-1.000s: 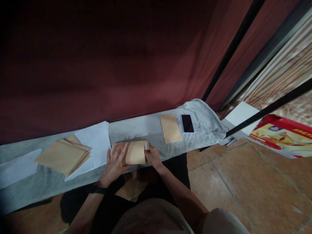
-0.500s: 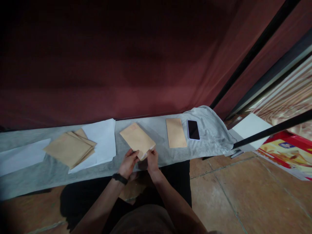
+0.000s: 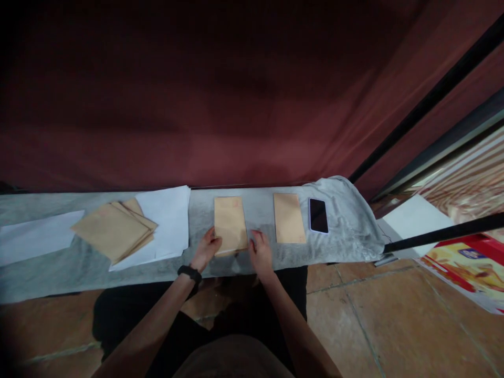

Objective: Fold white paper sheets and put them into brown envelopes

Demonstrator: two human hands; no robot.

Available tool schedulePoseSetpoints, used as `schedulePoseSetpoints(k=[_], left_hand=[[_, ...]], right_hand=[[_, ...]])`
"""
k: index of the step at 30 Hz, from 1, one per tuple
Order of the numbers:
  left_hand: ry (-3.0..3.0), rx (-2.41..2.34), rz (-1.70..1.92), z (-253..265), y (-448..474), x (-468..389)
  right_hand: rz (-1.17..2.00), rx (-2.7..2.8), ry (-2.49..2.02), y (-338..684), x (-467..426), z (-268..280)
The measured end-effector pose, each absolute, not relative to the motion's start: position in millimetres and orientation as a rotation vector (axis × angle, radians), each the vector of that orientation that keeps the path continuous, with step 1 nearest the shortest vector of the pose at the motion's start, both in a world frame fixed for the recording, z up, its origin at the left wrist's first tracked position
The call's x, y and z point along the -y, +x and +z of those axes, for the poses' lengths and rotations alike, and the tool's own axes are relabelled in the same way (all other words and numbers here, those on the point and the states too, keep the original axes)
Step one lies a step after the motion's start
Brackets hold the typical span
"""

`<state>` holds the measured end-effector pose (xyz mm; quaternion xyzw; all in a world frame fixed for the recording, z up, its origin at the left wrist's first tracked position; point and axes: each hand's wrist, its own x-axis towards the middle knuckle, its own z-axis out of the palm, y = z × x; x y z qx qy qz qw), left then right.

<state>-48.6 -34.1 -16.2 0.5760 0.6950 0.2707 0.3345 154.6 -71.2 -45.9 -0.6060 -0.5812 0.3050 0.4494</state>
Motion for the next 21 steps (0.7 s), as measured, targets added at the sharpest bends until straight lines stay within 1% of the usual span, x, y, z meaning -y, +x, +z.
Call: schedulePoseSetpoints(k=[2, 5, 7, 10, 16, 21], left_hand=[[1.655, -1.889, 0.680, -21, -51, 36], [1.980, -1.956, 0.714, -31, -47, 39], [2.206, -1.917, 0.700, -36, -40, 33], [2.415, -1.788, 0.569, -43, -26, 6], [2.557, -1.626, 0.329, -50, -16, -72], [2.643, -1.476, 0.275, -58, -21, -88]], right_hand=[[0.582, 1.813, -1.386, 156, 66, -45], [0.452, 2.094, -1.331, 152, 61, -48], [0.399, 2.136, -1.357, 149, 61, -51], [0.359, 2.132, -1.365, 147, 63, -54], [0.362, 2.110, -1.309, 148, 65, -52], [0.386, 2.109, -1.294, 147, 64, -49]])
